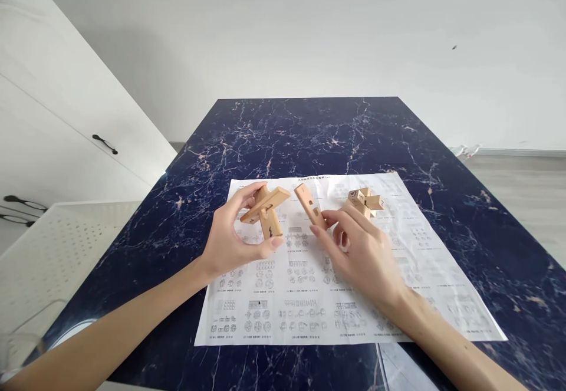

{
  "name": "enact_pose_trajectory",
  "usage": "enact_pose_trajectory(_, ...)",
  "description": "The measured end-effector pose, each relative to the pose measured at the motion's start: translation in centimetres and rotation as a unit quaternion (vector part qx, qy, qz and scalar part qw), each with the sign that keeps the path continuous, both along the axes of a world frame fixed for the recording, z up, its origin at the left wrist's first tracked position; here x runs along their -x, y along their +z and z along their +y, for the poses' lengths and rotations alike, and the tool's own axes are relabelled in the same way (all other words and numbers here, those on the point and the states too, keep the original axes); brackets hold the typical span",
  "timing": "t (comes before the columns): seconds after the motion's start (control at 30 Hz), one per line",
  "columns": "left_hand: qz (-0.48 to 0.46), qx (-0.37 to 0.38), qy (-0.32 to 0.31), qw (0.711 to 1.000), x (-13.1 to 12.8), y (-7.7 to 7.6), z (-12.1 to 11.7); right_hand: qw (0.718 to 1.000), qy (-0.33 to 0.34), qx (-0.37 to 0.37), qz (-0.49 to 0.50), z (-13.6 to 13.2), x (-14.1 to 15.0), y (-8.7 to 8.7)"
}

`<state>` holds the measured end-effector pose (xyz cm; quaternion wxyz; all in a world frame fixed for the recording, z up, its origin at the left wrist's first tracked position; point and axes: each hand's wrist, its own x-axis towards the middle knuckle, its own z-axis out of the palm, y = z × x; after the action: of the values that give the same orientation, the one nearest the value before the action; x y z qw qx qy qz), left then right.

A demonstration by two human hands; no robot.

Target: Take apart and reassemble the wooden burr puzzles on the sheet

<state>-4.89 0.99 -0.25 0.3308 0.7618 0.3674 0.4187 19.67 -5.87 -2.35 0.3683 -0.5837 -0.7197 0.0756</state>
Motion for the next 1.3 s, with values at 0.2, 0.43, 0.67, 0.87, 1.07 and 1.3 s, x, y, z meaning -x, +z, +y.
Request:
enact_pose_trajectory(0.2,0.051,-0.057,-0.062,0.995,-0.3,-0.7,-0.5,0.997,0.044,-0.008,-0.069,-0.2,0.3,-0.6)
enact_pose_trajectory(0.43,0.099,-0.064,-0.112,0.987,-0.4,-0.6,-0.9,0.987,0.147,-0.066,0.022,-0.7,-0.1,1.0)
enact_pose_trajectory(0.67,0.14,-0.045,-0.177,0.973,-0.4,-0.5,-1.1,0.984,0.162,-0.074,-0.023,-0.6,-0.3,0.7)
enact_pose_trajectory(0.87,0.155,-0.006,-0.213,0.965,-0.3,-0.5,-1.3,0.984,0.143,-0.098,-0.025,-0.6,-0.2,0.7)
enact_pose_trajectory(1.07,0.121,-0.049,-0.235,0.963,-0.4,-0.3,-1.6,0.987,0.11,-0.112,-0.027,-0.6,-0.2,0.8)
enact_pose_trajectory(1.3,0.153,-0.167,-0.212,0.951,-0.6,-0.8,-1.0,0.995,0.074,-0.06,0.021,-0.6,-0.2,0.4)
